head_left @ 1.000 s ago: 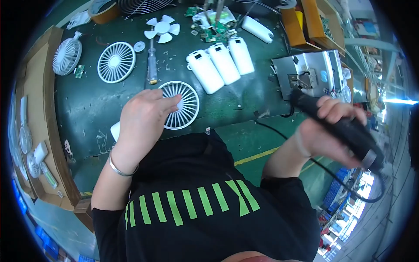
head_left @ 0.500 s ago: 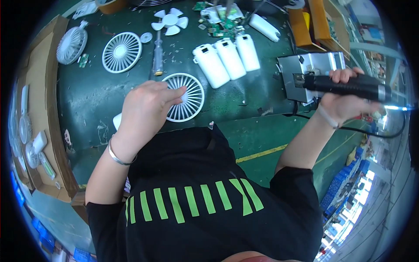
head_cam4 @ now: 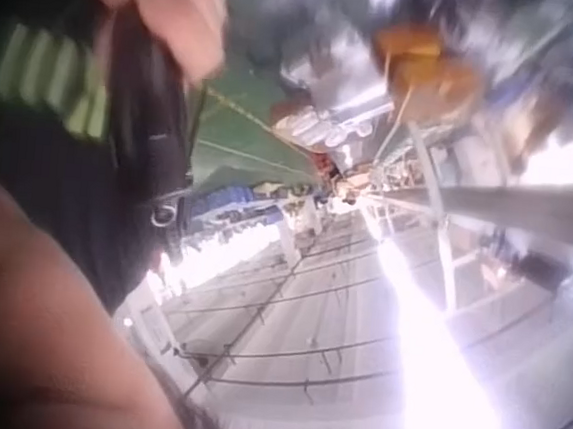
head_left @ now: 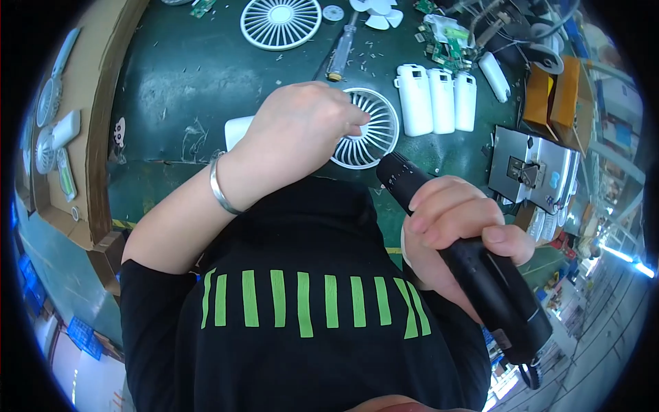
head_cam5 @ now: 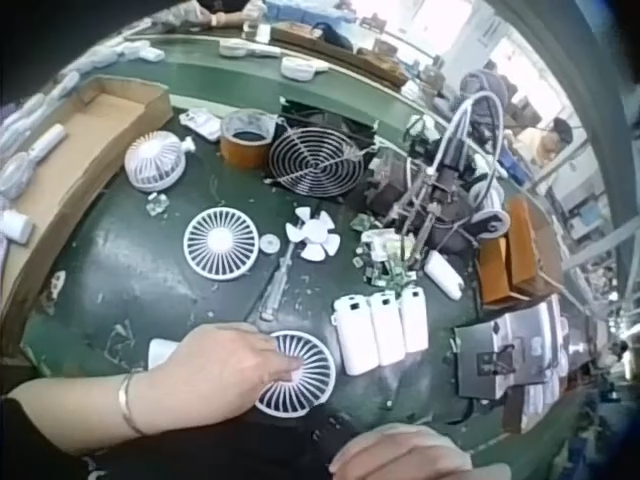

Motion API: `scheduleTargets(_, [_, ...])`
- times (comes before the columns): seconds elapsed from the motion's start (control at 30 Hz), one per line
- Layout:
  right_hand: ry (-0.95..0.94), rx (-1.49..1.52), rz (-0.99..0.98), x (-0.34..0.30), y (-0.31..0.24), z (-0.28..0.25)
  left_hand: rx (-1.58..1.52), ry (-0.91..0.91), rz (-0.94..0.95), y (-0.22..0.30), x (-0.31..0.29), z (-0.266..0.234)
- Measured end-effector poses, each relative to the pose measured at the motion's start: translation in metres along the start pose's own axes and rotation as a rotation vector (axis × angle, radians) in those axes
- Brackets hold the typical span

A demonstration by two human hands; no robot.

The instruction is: The person assembles handheld fans by fitting the fan heads and internal components into handle casings, securing screws with an electric screwdriver, and testing the fan. The person then places assembled fans into a cardboard tray.

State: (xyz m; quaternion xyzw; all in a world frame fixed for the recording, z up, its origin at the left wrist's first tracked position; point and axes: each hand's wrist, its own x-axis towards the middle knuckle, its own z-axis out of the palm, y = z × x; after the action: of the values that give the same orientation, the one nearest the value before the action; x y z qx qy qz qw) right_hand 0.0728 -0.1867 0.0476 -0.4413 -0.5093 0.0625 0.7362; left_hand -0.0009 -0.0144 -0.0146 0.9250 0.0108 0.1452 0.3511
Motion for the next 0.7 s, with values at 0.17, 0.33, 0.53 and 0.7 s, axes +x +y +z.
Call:
scheduleTargets(0.17, [0.002, -0.064, -0.02, -0.002, 0.007, 0.011, -0.015, -0.006, 0.015, -0.004, -0.003, 0.002])
scheduleTargets(0.33, [-0.025, -0.088, -0.028, -0.003, 0.015, 0.009, 0.0, -0.008, 0.016, -0.005, -0.003, 0.003])
scheduleTargets(0.53, [-0.033, -0.096, -0.029, -0.002, 0.018, 0.01, 0.017, -0.04, 0.018, -0.003, 0.0, 0.0])
scheduleTargets(0.7, [-0.039, -0.083, -0.033, 0.0, 0.019, 0.014, 0.011, -0.041, 0.019, -0.004, -0.002, 0.001])
